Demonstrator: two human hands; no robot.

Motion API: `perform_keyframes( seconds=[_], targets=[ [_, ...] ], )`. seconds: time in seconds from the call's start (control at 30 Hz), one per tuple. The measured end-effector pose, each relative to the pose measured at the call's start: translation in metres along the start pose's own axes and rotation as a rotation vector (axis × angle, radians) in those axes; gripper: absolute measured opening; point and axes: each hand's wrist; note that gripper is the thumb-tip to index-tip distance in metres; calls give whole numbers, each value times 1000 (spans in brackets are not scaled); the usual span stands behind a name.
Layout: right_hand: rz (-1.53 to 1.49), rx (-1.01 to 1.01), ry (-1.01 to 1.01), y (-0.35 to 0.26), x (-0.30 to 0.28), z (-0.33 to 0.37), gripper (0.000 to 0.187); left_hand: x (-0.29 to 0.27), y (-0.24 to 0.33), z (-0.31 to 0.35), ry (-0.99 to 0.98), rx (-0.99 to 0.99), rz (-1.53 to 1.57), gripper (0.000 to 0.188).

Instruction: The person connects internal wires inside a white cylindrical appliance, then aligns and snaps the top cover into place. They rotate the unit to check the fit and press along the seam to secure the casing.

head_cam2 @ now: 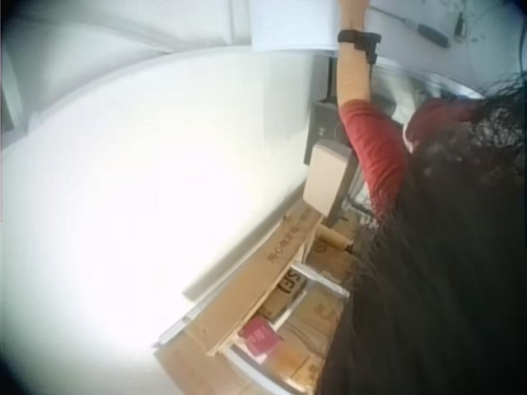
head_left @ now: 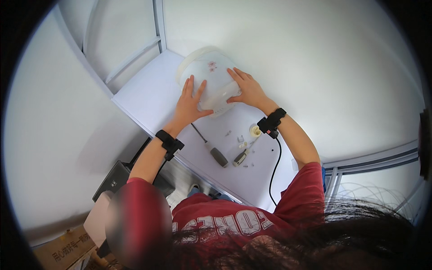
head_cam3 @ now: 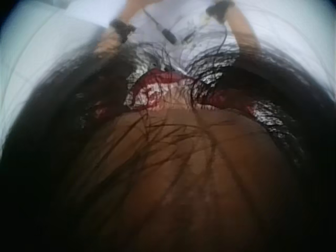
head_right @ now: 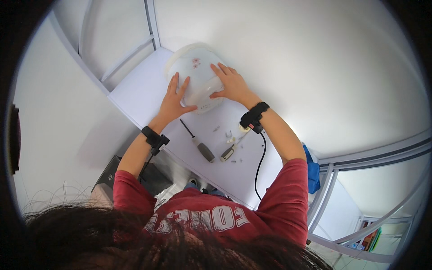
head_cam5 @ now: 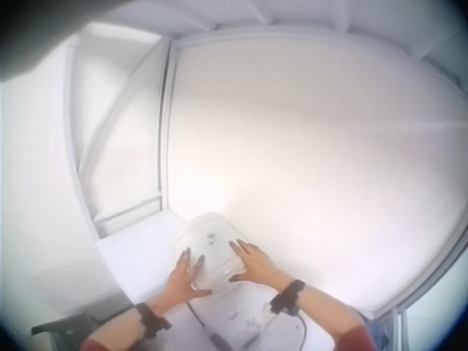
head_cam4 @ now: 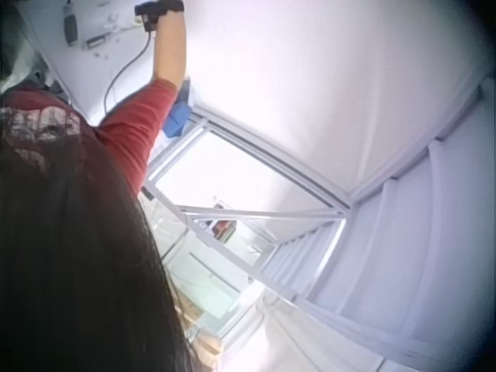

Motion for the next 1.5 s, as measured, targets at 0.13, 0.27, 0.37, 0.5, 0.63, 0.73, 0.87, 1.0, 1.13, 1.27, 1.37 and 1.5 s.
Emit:
perform_keyframes(
  seconds=[0.13,0.27,0.37,0.5,0.63,0.73,0.87,1.0,1.13,1.27,1.37,1.5],
  targets=[
    [47,105,29,-18,6,3,99,-27,-8,-5,-144,-6,27,94],
    [102,124,44,-27,12,5,99,-26,-11,0,-121,30,54,88],
    [92,64,92,-20,14,7,97,-18,4,4,-21,108,-93,94],
    [77,-20,60,-14,11,7,100,0,12,8,45,54,-130,97],
    [125,-74,-62,-1,-3,5,107,7,11,9,67,73,-110,96],
    [130,-86,-98,9,-5,0,105,11,13,10,88,72,-131,96],
    [314,-96,-127,6,-10,0,102,14,17,13,94,58,-161,96],
    [268,-123,-100,9,-9,0,99,20,17,14,103,17,-204,99],
    [120,-67,-172,12,-8,2,97,20,18,16,108,18,-241,104],
    [145,-89,-177,17,-5,1,97,19,19,16,105,9,-259,108],
    [140,-80,-211,18,-4,-1,97,18,18,16,109,8,-303,110],
    [142,-85,-212,17,-4,-3,97,18,14,13,157,-36,-223,111]
  ],
)
Point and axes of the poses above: each hand's wrist, its own z-axis away from the middle knuckle, its own x-axis out of the palm, y = z × x, and after that the axes turned 2 degrees about z, right-handed
